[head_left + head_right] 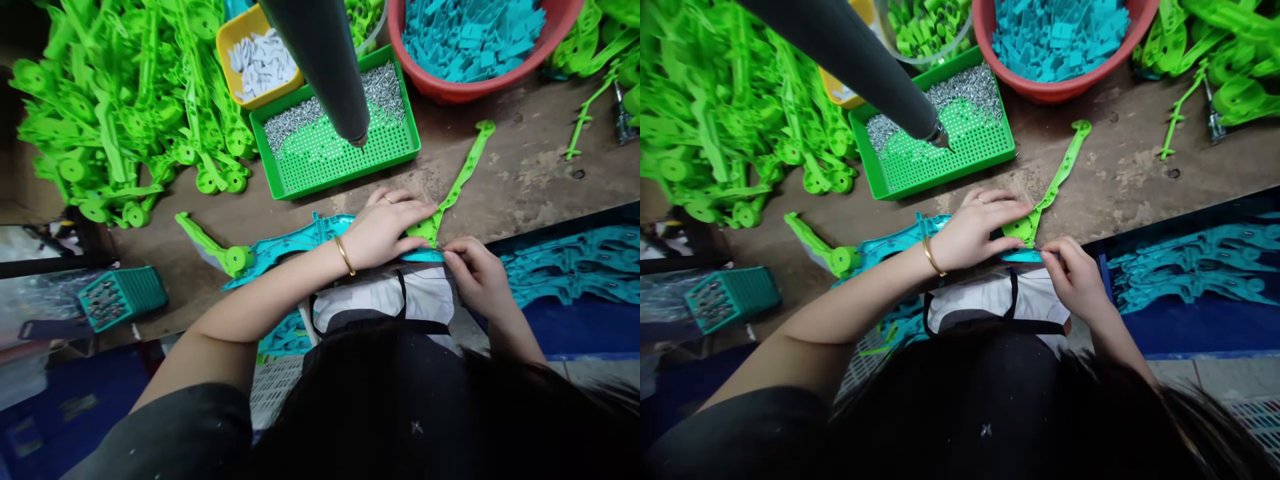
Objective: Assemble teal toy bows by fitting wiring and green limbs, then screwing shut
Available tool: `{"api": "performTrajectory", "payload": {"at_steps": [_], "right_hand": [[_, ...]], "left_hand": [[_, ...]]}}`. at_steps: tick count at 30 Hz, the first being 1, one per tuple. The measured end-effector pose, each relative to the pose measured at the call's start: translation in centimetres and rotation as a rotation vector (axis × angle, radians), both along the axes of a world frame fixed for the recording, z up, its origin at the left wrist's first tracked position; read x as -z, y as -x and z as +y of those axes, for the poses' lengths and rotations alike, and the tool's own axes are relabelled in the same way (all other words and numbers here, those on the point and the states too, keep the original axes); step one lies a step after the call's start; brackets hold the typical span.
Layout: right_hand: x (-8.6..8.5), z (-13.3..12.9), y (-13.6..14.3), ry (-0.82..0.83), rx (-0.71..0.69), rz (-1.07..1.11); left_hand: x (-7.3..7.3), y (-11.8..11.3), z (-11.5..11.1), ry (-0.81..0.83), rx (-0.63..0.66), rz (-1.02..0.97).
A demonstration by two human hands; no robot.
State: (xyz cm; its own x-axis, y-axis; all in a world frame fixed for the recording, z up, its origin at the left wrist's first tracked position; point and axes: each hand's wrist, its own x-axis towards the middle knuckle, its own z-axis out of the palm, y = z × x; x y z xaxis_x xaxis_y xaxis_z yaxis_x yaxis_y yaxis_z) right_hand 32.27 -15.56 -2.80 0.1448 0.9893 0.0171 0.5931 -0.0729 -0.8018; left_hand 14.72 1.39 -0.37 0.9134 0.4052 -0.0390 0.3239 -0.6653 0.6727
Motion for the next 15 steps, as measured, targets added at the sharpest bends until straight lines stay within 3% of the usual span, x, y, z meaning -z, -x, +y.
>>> {"api": "performTrajectory", "payload": {"at_steps": [3,9,11,15], "right_hand": [[0.0,0.0,0.3,-0.003,-0.02,0.02],[0.1,-0.1,1.1,-0.08,0.02,0.005],[0.2,0.2,1.4,-0.102,0.053,-0.013],[0.0,1.0,1.5,-0.123,0.106,-0.097]], "left_hand": [[-0.2,0.5,-0.6,0.013,-0.012,0.014],[0.2,1.4,0.9,0.097,0.145,0.054],[0.3,1.4,1.1,0.058,0.121,0.08],[0.1,0.7,0.6,-0.099,-0.057,0.138]]}}
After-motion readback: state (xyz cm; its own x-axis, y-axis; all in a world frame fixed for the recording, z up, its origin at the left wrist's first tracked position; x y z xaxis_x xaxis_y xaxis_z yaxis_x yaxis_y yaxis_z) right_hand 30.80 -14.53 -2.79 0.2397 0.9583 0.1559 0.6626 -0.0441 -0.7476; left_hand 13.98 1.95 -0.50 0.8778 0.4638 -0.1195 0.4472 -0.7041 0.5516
